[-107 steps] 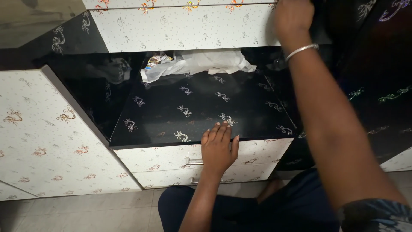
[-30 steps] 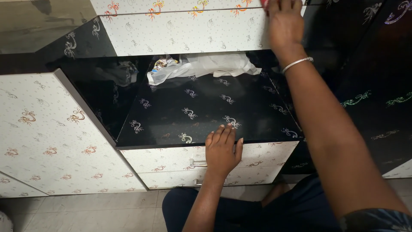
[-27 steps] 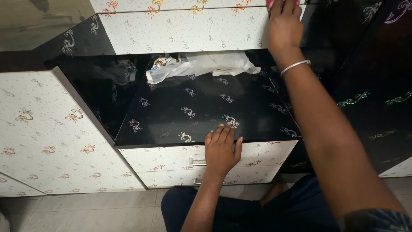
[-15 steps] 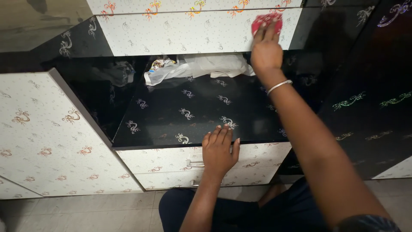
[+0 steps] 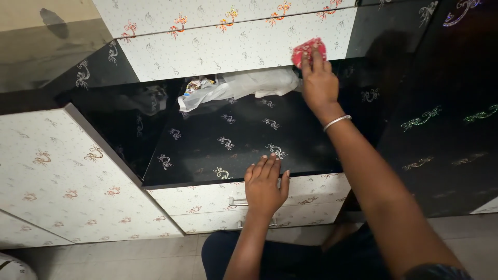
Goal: The person sits on the floor and wipes the surface of a black cabinet with a red patterned cloth. They clean the top surface and the front face of the cabinet drawers using circular and back-and-forth motions.
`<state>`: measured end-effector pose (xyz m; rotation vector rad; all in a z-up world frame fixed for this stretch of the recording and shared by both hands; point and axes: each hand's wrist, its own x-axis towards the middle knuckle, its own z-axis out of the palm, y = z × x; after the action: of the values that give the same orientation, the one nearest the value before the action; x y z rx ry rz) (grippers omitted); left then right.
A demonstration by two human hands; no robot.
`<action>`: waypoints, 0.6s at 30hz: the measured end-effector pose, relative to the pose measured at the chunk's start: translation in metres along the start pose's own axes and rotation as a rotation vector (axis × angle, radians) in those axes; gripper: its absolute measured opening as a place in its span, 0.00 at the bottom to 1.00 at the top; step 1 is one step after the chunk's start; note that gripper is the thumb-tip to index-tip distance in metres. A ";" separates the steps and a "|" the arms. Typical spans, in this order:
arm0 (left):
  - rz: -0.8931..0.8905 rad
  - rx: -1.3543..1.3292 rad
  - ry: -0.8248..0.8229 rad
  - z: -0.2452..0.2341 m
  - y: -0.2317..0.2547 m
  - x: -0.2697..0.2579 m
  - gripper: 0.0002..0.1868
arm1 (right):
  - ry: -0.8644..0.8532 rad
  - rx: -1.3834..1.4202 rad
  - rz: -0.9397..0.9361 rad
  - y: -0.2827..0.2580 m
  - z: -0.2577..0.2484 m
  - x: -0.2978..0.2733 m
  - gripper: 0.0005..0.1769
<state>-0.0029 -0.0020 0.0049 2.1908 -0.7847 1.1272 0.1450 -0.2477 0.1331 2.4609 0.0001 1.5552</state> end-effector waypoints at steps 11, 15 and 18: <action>0.008 -0.004 0.004 -0.002 0.002 0.002 0.18 | -0.057 0.166 0.190 0.002 0.000 -0.009 0.36; 0.005 0.005 -0.009 -0.003 0.003 0.002 0.18 | -0.147 0.110 0.075 -0.008 0.005 -0.004 0.31; 0.004 0.010 -0.028 -0.003 0.002 0.002 0.18 | -0.036 0.038 -0.078 -0.013 0.009 -0.002 0.31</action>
<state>-0.0045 -0.0019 0.0082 2.2188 -0.7969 1.1071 0.1537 -0.2375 0.1251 2.4859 0.1192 1.4913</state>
